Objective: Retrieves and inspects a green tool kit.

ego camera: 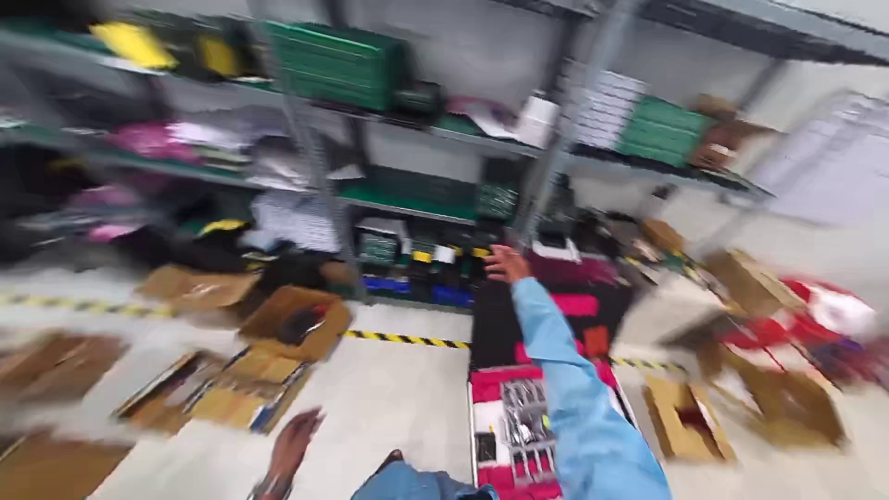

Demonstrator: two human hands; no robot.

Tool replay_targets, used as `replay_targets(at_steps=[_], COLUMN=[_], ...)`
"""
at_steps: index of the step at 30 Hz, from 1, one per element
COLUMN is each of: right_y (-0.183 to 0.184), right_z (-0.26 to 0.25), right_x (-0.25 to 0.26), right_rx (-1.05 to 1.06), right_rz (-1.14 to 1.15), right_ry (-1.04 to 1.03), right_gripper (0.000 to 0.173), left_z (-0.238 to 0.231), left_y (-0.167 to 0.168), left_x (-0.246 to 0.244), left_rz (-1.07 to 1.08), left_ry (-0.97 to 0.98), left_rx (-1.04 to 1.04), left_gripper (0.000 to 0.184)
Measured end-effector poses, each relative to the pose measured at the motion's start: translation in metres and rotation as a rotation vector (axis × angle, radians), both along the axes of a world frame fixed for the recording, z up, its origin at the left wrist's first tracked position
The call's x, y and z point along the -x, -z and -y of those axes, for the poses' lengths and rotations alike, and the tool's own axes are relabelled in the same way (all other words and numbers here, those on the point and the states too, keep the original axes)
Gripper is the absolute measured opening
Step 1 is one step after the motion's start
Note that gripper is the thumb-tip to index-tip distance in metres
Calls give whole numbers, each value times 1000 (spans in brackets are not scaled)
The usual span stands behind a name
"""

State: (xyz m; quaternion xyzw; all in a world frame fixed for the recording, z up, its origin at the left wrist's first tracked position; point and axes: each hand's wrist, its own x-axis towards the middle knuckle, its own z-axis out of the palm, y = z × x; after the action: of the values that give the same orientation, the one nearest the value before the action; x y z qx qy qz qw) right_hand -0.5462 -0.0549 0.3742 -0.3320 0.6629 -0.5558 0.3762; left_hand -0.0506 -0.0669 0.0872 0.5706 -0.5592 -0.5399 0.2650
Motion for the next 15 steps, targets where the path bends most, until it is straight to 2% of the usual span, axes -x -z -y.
replay_targets(at_steps=[3,7,12,15], right_y=[-33,-65,-109,-128], right_z=[96,212,365,454], right_x=[32,54,105,131], right_rx=[133,222,272,219], right_rz=[68,200,200,181], right_ry=[-33,-24,3,32], right_gripper=[45,47,62,68], left_z=[143,230,275,293], left_y=[-69,-113,-93,-72], left_x=[73,168,277,321], left_rz=[-29,-106,-223,-263], left_ry=[83,235,420,429], left_rx=[186,273,187,134], left_gripper=[36,34,34,33])
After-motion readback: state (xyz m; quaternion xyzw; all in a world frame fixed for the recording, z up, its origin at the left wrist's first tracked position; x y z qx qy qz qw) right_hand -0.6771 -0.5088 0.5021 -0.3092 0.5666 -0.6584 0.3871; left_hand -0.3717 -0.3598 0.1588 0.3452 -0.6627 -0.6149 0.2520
